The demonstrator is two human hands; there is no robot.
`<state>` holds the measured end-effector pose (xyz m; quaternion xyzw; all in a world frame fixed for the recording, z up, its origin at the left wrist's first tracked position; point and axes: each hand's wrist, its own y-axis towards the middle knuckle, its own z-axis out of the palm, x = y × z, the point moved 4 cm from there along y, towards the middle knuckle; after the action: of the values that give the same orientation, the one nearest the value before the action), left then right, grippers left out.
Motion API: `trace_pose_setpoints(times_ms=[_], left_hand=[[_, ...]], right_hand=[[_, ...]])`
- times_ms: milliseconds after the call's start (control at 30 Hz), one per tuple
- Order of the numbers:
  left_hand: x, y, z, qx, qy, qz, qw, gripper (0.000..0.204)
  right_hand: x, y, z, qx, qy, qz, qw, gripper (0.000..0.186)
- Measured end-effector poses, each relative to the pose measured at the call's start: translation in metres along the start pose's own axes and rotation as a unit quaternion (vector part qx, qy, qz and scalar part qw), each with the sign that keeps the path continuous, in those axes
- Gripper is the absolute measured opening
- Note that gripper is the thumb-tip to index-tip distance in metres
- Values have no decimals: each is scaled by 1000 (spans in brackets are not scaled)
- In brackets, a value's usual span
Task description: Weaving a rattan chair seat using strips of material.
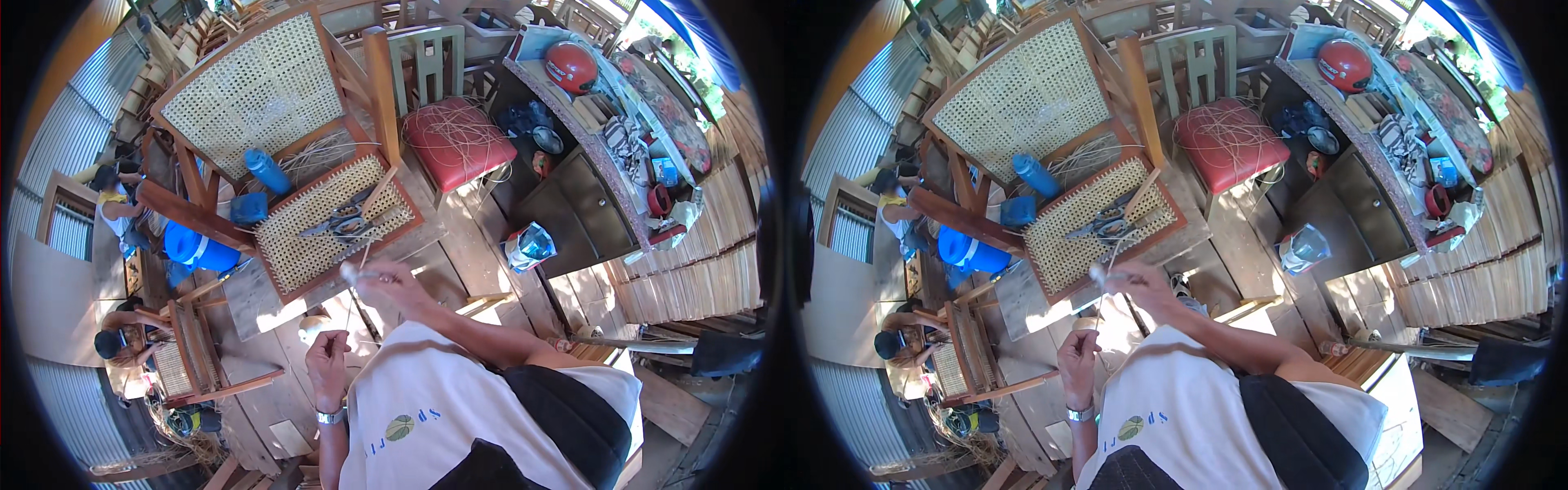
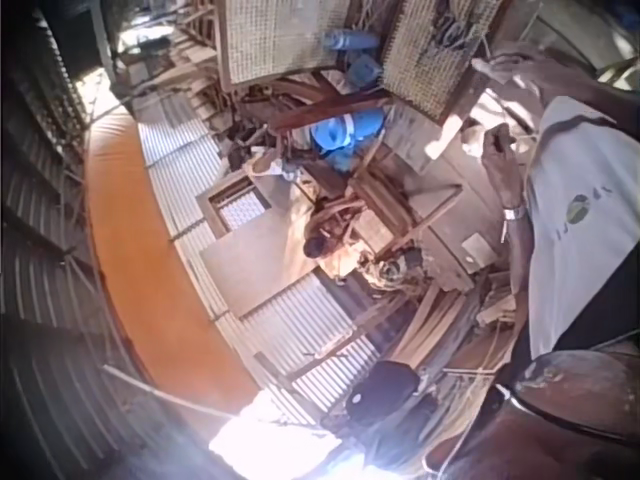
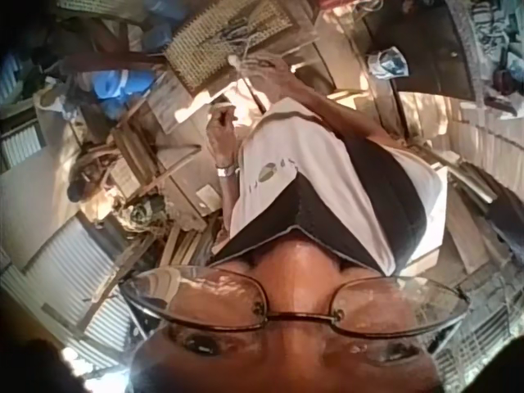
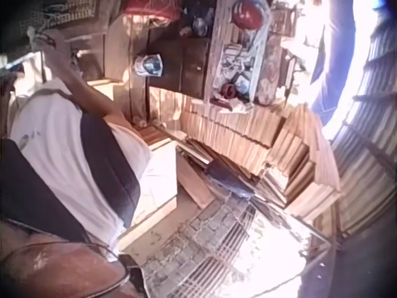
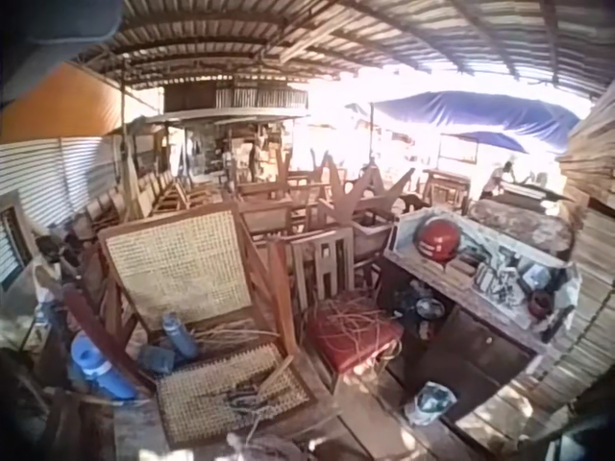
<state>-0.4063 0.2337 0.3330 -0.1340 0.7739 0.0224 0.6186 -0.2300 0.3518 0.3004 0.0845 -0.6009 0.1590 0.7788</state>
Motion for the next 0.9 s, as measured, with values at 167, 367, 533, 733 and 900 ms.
trace_pose_setpoints(times_ms=[167, 367, 533, 733, 900], left_hand=[[-2, -17, -48, 28, 140, -21, 990, 11], [97, -69, -219, -47, 281, -29, 958, 11], [218, -192, -410, -270, 714, -55, 643, 9], [263, -236, -424, -490, 221, -113, 836, 9], [87, -66, -140, -340, -135, -136, 921, 11]], right_hand=[[54, 28, -87, -276, -170, -243, 914, 22], [91, 41, -214, -356, -336, -373, 788, 23], [105, 30, -279, -484, -491, -271, 672, 22], [44, 39, -194, -259, -315, -45, 912, 9], [-28, 1, 4, 126, -27, 144, 981, 42]])
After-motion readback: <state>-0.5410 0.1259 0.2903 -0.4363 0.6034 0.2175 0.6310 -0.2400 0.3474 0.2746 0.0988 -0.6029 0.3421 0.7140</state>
